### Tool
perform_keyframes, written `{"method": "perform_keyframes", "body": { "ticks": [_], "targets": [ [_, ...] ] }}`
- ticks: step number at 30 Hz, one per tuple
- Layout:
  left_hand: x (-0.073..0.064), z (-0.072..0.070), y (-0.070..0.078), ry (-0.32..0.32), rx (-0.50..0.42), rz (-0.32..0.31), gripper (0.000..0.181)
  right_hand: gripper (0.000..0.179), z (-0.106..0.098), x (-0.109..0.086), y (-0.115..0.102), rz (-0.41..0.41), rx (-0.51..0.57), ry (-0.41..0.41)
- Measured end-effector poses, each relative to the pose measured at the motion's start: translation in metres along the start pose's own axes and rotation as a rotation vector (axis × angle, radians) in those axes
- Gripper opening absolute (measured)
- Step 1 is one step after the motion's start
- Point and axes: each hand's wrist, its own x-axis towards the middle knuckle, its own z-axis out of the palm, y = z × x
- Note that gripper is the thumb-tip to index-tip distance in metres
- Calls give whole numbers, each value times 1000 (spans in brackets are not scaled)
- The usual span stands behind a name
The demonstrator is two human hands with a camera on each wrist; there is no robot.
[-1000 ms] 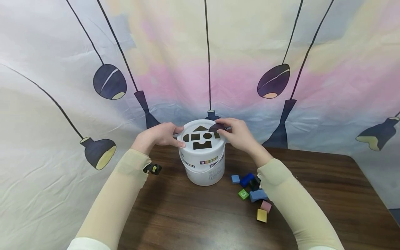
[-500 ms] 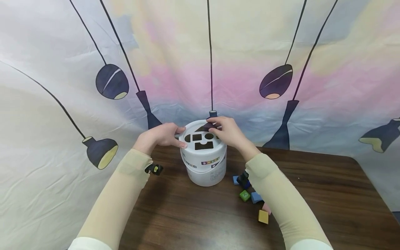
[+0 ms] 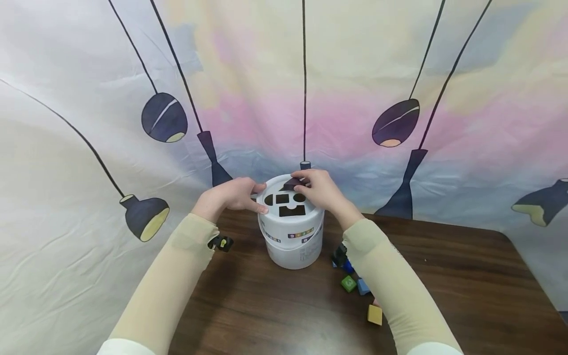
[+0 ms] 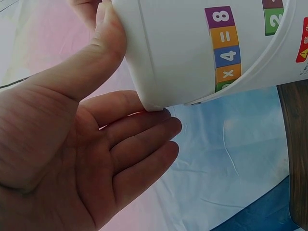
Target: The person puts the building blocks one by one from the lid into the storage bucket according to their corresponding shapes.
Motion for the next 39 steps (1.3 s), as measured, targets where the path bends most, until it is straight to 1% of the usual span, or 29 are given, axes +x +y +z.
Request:
{"method": "perform_keyframes", "body": {
  "ticks": [4, 9, 23, 29, 39],
  "targets": [
    [-1, 0, 1, -2, -3, 2, 87, 41, 2, 3, 0, -3, -22, 0],
    [-2, 0, 0, -7, 0, -2, 87, 42, 3, 7, -3, 0, -33, -27],
    [-2, 2, -2, -7, -26, -12, 86, 41, 6, 13, -7, 47, -87, -84],
    [-3, 4, -1, 1, -23, -8, 85, 41, 6, 11, -8, 54, -97, -90],
    [-3, 3, -1, -2, -52, -12, 86, 39, 5, 11, -10, 56, -100, -82]
  ]
}}
